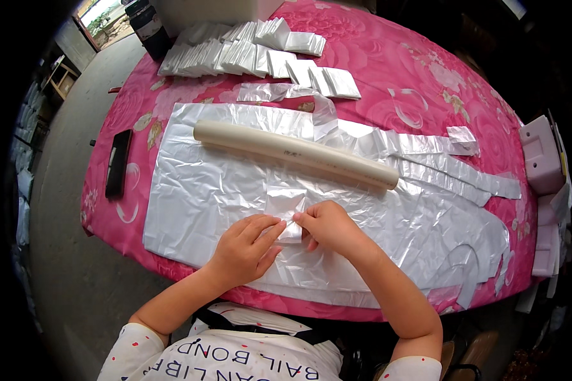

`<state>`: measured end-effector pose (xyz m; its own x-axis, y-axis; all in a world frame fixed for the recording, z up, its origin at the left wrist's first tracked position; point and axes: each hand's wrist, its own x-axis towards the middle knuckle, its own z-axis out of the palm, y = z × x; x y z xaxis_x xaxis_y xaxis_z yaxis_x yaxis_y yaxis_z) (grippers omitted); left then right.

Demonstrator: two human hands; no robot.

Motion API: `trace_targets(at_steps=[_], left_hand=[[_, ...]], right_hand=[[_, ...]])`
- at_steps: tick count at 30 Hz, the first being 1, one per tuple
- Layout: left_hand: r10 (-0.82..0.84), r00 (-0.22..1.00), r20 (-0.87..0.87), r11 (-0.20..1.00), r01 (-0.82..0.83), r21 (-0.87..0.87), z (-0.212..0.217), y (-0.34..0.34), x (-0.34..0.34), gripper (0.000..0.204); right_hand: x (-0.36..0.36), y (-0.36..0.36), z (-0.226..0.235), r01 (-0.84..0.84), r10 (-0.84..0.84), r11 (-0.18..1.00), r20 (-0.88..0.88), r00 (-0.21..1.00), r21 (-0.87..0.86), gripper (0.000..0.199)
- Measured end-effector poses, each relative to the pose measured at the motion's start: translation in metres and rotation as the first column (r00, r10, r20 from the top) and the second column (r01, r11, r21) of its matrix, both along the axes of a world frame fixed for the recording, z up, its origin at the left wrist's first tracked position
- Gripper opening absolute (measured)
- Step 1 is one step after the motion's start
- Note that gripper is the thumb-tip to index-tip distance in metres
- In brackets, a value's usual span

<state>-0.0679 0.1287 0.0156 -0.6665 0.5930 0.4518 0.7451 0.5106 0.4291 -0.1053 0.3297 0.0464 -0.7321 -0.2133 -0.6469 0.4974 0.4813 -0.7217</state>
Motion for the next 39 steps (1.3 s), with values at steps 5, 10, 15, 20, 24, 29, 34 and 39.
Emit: trace_targets(at_steps=[5, 10, 15, 20, 24, 29, 34, 39], left_hand=[[0.059, 0.994, 0.088, 0.985, -0.043, -0.167, 0.005, 0.021, -0.007, 0.067], [0.132, 0.977, 0.170, 0.952, -0.077, -0.297, -0.005, 0.034, -0.010, 0.093], [0.191, 0.969, 0.160, 0.946, -0.138, -0.293, -0.013, 0.039, -0.008, 0.106], [0.219, 0.958, 0.186, 0.942, -0.158, -0.297, -0.010, 0.039, -0.011, 0.109], [0.202, 0.967, 0.156, 0.949, -0.154, -0.274, -0.014, 0.037, -0.011, 0.109], [0.217, 0.967, 0.131, 0.938, -0.170, -0.302, -0.014, 0.038, -0.010, 0.107], [0.221, 0.964, 0.145, 0.942, -0.173, -0.288, -0.016, 0.037, -0.009, 0.105], [0.248, 0.965, 0.086, 0.889, -0.191, -0.416, -0.011, 0.033, -0.008, 0.103]], right_hand=[[-0.003, -0.001, 0.004, 0.001, -0.002, 1.000, 0.031, 1.000, 0.012, 0.037], [-0.002, -0.001, 0.003, 0.011, -0.012, 1.000, 0.021, 1.000, 0.015, 0.037], [0.001, -0.001, -0.003, 0.013, -0.013, 1.000, -0.005, 1.000, 0.014, 0.037], [0.002, -0.004, 0.001, 0.013, -0.012, 1.000, -0.018, 1.000, 0.016, 0.036], [0.009, -0.006, 0.003, 0.021, -0.018, 0.999, -0.084, 0.996, 0.031, 0.034], [0.030, -0.009, 0.006, -0.031, 0.161, 0.944, -0.376, 0.912, 0.329, 0.022], [0.049, -0.011, 0.020, -0.012, 0.399, 0.783, -0.487, 0.777, 0.622, 0.019], [0.049, -0.022, 0.010, 0.036, 0.407, 0.884, -0.805, 0.431, 0.467, 0.034]])
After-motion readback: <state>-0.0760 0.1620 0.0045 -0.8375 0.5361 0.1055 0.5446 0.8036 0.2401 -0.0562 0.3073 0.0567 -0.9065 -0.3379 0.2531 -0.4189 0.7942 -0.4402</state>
